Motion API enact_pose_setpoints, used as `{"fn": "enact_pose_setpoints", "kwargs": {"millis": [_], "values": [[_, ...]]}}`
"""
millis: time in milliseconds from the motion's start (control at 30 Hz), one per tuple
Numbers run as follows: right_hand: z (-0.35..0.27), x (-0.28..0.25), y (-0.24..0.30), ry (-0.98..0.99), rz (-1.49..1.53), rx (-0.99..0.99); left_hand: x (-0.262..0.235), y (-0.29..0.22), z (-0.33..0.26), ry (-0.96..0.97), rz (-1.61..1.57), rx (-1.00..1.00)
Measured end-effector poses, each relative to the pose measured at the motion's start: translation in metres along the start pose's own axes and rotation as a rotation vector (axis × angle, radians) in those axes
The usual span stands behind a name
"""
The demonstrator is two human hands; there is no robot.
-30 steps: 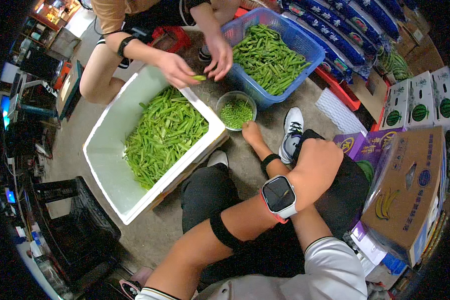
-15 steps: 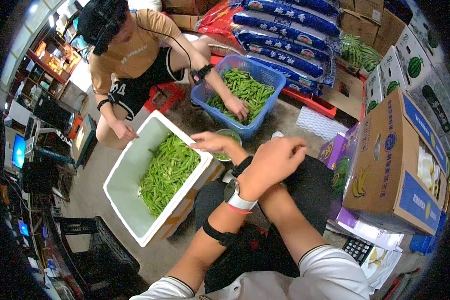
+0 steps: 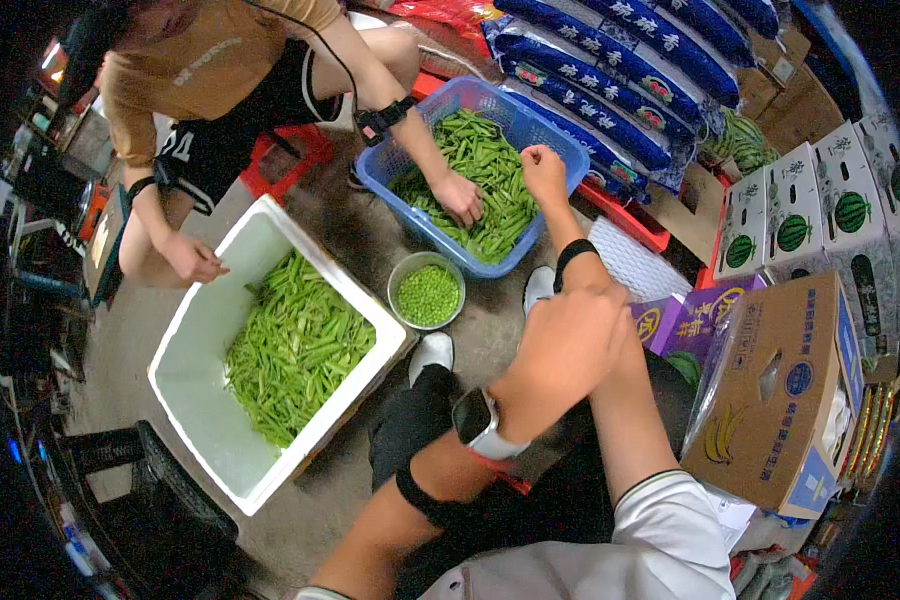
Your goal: The person picks green pea pods from a basket, removes the peas from the pods, and places the peas into a small bowl while discarding the empty pods into a larger bin.
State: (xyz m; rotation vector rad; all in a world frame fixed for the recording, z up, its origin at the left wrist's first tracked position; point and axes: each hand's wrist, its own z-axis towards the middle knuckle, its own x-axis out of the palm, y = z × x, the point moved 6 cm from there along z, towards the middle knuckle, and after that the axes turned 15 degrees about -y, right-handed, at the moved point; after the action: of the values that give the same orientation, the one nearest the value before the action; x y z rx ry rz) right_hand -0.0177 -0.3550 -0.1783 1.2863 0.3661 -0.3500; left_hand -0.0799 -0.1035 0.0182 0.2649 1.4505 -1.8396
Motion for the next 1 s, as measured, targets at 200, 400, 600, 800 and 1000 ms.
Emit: {"fn": "enact_pose_setpoints", "kwargs": {"millis": [200,400,600,800,1000], "values": [[0.033,0.026,-0.081,0.141,-0.527,-0.185,-0.01,0.005,0.013,-0.055,0.017,0.05],[-0.003,0.083,-0.086,0.506,-0.922,-0.154,-0.017,0.04,0.005,-0.039,0.085,-0.045],[-0.011,0.071,-0.081,0.501,-1.03,-0.382,-0.011,0.018,0.004,-0.079,0.055,0.026],[-0.04,0.107,-0.06,0.517,-1.02,-0.538,-0.02,0.022,0.002,-0.101,0.059,-0.021],[-0.036,0.094,-0.049,0.432,-0.937,-0.51,-0.028,0.028,0.003,-0.133,0.04,-0.029]]}}
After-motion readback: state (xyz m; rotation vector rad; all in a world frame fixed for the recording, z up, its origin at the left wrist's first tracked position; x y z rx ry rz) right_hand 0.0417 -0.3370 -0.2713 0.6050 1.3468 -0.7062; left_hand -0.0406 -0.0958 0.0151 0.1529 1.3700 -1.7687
